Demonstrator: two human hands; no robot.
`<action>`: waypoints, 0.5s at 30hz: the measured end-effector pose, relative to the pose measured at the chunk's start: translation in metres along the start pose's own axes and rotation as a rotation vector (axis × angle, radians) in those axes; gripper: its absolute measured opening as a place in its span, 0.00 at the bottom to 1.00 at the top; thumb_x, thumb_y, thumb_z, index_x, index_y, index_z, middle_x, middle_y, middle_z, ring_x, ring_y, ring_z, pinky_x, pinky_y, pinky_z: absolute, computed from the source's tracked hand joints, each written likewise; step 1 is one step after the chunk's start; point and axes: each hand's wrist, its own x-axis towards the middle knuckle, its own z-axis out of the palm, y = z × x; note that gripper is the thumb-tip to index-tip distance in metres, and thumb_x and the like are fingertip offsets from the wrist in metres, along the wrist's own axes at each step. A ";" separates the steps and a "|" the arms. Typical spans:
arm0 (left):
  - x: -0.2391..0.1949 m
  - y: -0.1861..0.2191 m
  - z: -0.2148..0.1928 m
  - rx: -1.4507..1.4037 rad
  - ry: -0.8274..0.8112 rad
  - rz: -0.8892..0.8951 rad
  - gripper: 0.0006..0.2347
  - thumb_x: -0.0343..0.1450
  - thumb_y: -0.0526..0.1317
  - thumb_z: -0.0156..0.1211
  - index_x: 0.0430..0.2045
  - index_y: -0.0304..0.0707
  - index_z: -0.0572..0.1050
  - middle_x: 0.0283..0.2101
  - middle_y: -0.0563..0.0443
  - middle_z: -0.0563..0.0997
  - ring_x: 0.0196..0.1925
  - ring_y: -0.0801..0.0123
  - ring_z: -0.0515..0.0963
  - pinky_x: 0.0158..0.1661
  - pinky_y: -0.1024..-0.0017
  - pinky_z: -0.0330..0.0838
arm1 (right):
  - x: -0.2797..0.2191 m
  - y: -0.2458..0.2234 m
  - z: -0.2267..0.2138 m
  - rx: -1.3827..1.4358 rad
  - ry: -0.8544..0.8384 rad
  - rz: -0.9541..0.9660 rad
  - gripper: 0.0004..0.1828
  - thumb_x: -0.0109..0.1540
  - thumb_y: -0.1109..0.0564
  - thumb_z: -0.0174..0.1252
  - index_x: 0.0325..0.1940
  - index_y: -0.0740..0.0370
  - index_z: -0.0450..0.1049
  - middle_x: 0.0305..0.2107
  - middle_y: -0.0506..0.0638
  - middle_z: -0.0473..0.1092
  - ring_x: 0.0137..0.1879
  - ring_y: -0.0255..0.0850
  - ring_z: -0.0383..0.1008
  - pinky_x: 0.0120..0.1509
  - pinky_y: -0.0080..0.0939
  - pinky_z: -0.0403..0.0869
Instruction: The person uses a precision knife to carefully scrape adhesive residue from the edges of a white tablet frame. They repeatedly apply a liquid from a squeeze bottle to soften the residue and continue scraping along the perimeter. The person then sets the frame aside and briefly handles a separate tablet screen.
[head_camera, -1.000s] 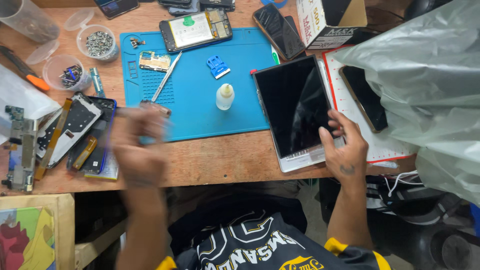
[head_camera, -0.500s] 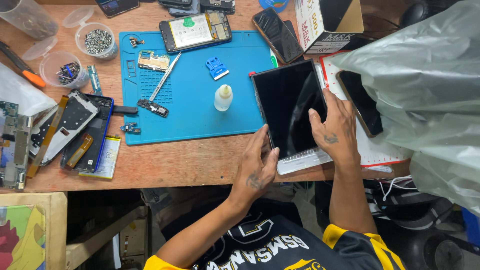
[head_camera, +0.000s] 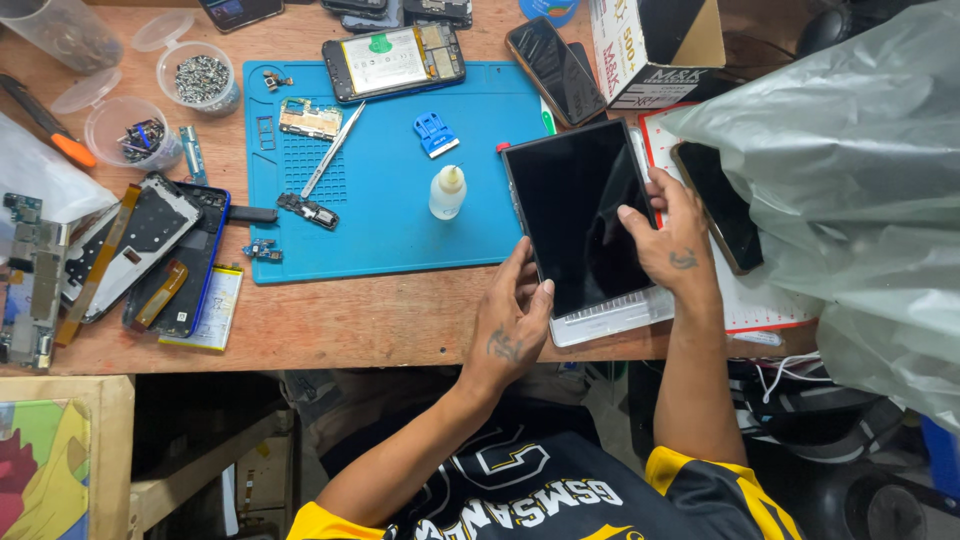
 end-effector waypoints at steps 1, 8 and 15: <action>0.001 -0.002 -0.001 -0.020 0.007 0.033 0.28 0.73 0.39 0.54 0.68 0.23 0.56 0.63 0.28 0.71 0.62 0.52 0.77 0.59 0.63 0.73 | 0.001 0.004 -0.001 0.065 0.001 0.017 0.35 0.61 0.53 0.65 0.70 0.65 0.66 0.56 0.58 0.69 0.60 0.47 0.70 0.66 0.48 0.69; 0.003 -0.012 0.000 -0.068 0.077 0.065 0.27 0.71 0.34 0.58 0.66 0.23 0.60 0.62 0.35 0.72 0.58 0.59 0.77 0.57 0.67 0.74 | 0.002 0.026 -0.011 0.689 -0.062 0.096 0.34 0.64 0.60 0.62 0.73 0.73 0.61 0.53 0.52 0.67 0.58 0.35 0.69 0.66 0.34 0.70; 0.003 -0.005 -0.001 -0.122 0.096 0.067 0.26 0.69 0.31 0.59 0.65 0.27 0.63 0.58 0.42 0.72 0.55 0.65 0.76 0.56 0.70 0.75 | -0.008 0.020 -0.026 1.035 -0.050 0.075 0.28 0.68 0.66 0.55 0.72 0.78 0.62 0.54 0.54 0.69 0.60 0.37 0.70 0.72 0.35 0.69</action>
